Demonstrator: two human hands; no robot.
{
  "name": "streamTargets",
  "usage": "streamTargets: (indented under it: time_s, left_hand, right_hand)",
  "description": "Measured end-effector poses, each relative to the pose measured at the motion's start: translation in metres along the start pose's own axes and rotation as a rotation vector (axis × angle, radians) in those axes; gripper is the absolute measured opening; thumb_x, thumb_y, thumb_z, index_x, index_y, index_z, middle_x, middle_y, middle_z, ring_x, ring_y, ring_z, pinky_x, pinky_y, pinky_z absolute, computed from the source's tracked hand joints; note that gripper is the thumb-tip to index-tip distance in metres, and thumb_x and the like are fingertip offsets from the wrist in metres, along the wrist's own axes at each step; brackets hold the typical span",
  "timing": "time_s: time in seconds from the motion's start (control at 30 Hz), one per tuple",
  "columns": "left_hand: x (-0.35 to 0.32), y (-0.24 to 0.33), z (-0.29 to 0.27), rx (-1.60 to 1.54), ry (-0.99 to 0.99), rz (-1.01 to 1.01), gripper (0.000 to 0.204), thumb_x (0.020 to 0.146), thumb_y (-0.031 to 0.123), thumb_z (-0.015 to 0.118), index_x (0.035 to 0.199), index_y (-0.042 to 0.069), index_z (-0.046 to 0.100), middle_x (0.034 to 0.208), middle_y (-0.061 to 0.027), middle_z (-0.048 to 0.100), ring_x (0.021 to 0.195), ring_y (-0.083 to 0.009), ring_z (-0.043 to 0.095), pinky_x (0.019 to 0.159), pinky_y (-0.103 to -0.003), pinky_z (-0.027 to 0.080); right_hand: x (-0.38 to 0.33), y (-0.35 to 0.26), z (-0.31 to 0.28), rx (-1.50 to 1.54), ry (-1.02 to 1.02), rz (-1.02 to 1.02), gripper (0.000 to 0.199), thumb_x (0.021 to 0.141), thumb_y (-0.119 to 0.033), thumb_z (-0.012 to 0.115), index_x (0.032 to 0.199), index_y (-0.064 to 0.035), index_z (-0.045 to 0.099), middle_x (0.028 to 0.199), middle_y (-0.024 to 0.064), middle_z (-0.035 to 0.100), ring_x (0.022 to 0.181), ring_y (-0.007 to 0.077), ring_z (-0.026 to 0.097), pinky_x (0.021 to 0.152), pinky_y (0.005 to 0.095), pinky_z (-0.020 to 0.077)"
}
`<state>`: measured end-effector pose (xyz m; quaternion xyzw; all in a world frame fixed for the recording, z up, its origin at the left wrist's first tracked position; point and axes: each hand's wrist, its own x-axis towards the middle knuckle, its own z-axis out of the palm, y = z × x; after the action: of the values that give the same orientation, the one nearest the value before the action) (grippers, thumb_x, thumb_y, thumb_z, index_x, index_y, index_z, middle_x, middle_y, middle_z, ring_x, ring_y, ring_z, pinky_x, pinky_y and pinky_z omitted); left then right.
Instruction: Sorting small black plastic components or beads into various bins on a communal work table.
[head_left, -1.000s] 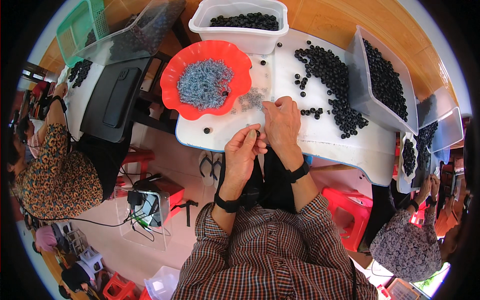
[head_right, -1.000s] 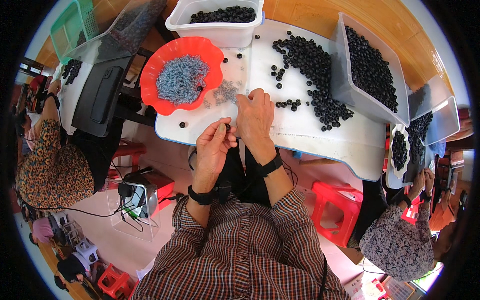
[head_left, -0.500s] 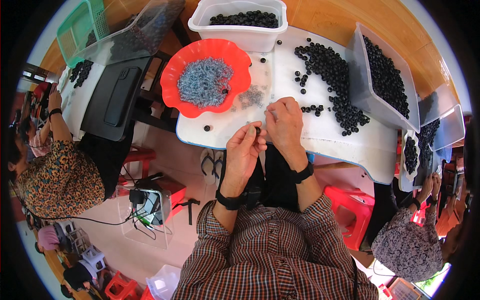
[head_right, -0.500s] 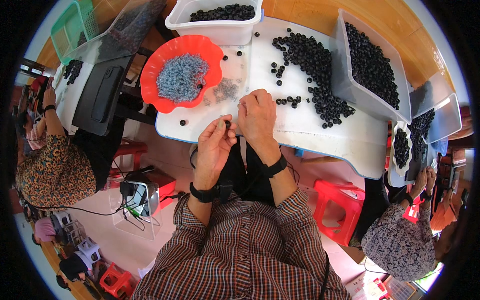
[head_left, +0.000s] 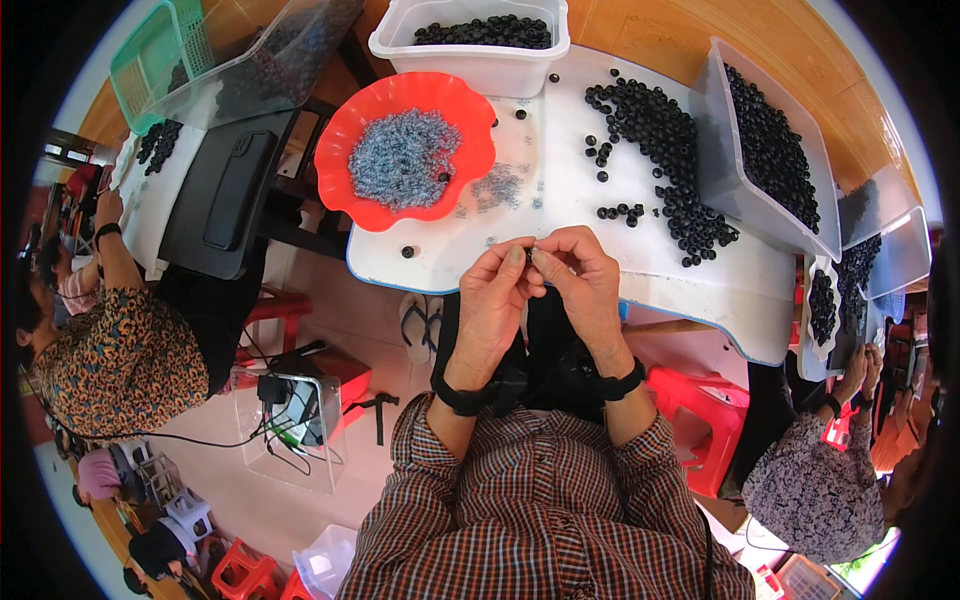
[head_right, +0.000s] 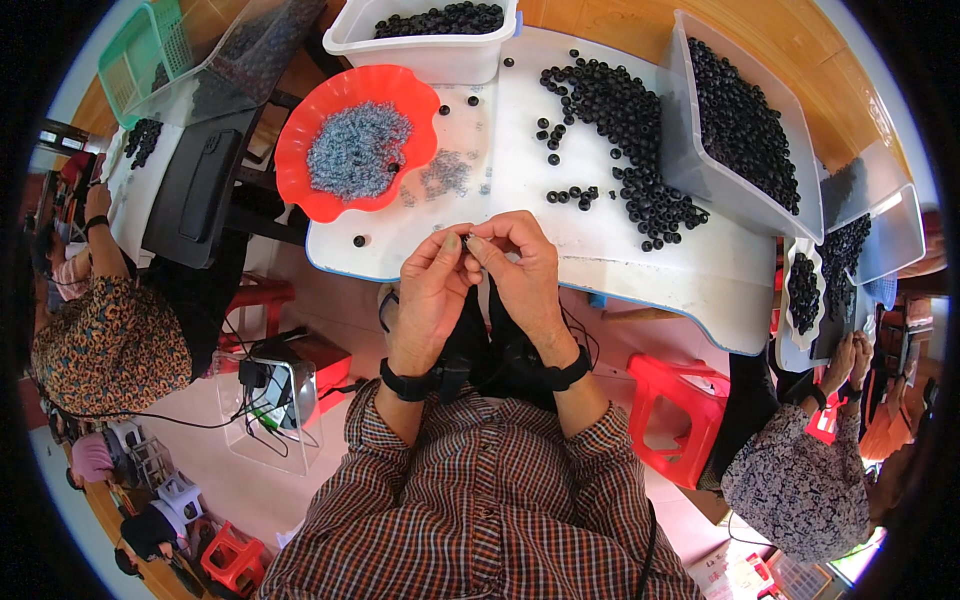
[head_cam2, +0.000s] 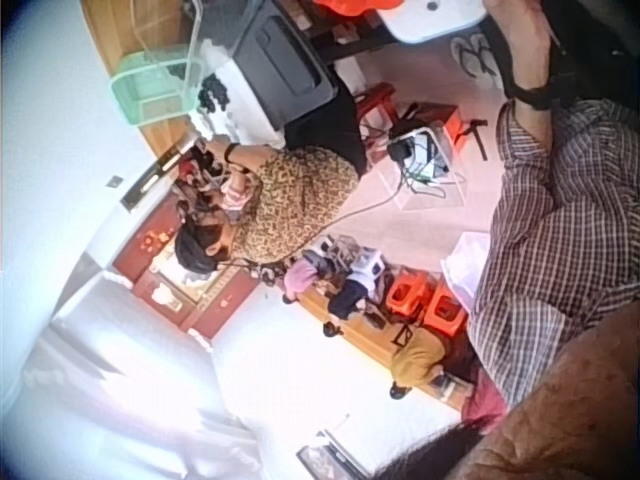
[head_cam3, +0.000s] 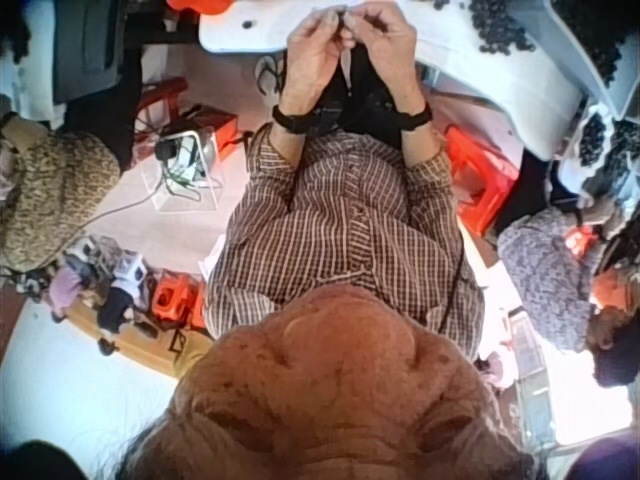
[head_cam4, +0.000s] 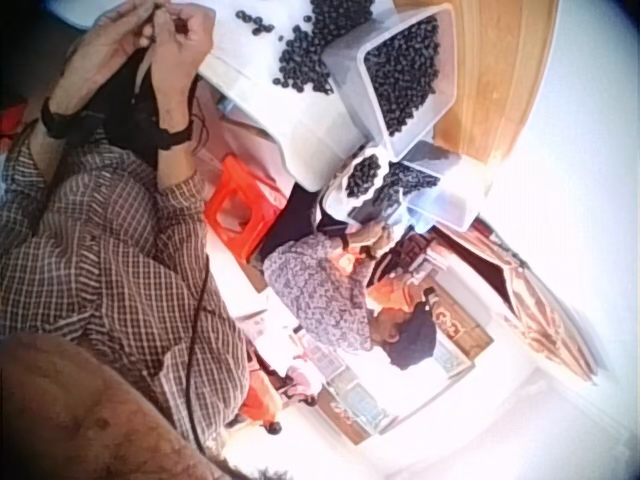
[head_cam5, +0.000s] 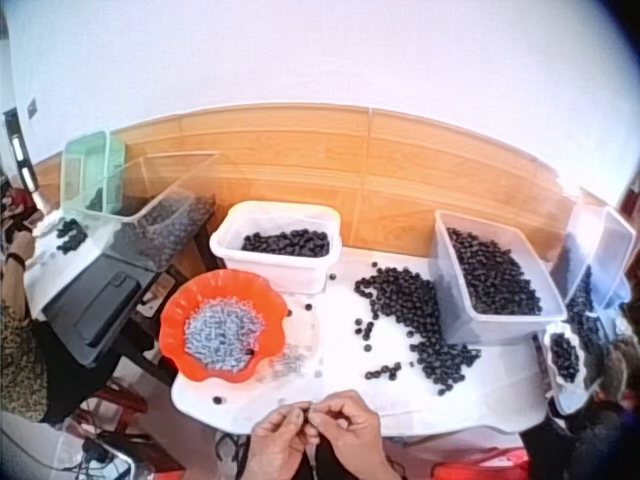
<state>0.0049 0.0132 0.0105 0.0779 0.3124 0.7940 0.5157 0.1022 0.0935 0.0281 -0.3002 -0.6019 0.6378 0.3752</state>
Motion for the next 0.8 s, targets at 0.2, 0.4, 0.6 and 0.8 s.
streamTargets:
  time_s: [0.2, 0.4, 0.6, 0.8]
  left_hand:
    - [-0.002, 0.000, 0.005, 0.039, -0.008, 0.009, 0.022, 0.099, 0.012, 0.055, 0.114, -0.003, 0.063, 0.089, -0.0059, 0.064, 0.072, -0.0110, 0.059, 0.067, -0.024, 0.053]
    - [-0.003, -0.003, 0.009, 0.102, -0.004, 0.033, 0.022, 0.099, 0.011, 0.056, 0.114, -0.003, 0.064, 0.088, -0.0054, 0.064, 0.072, -0.0106, 0.058, 0.066, -0.024, 0.052]
    - [-0.003, -0.005, 0.010, 0.152, 0.006, 0.029, 0.022, 0.098, 0.010, 0.056, 0.114, -0.003, 0.064, 0.086, -0.0048, 0.064, 0.071, -0.0105, 0.058, 0.066, -0.024, 0.051]
    - [-0.002, -0.008, 0.008, 0.148, -0.048, -0.009, 0.023, 0.100, 0.011, 0.054, 0.114, -0.003, 0.064, 0.093, -0.0066, 0.066, 0.078, -0.0114, 0.059, 0.070, -0.025, 0.049]
  right_hand:
    - [-0.004, 0.008, -0.005, 0.066, 0.013, -0.010, 0.009, 0.087, 0.000, 0.068, 0.095, -0.0002, 0.065, 0.093, 0.0020, 0.059, 0.075, 0.0074, 0.059, 0.068, 0.0213, 0.0491]
    - [-0.008, 0.005, -0.009, 0.095, 0.014, -0.001, 0.009, 0.087, -0.001, 0.068, 0.095, 0.0002, 0.065, 0.094, 0.0027, 0.059, 0.077, 0.0085, 0.060, 0.069, 0.0223, 0.0496]
    - [-0.012, -0.008, -0.008, -0.096, 0.017, -0.139, 0.008, 0.087, 0.000, 0.066, 0.094, 0.0009, 0.064, 0.095, 0.0055, 0.058, 0.079, 0.0107, 0.061, 0.071, 0.0236, 0.0508]
    - [-0.014, -0.001, -0.015, -0.054, 0.015, -0.116, 0.006, 0.087, 0.000, 0.064, 0.093, 0.0011, 0.063, 0.094, 0.0058, 0.057, 0.078, 0.0103, 0.061, 0.069, 0.0241, 0.0518]
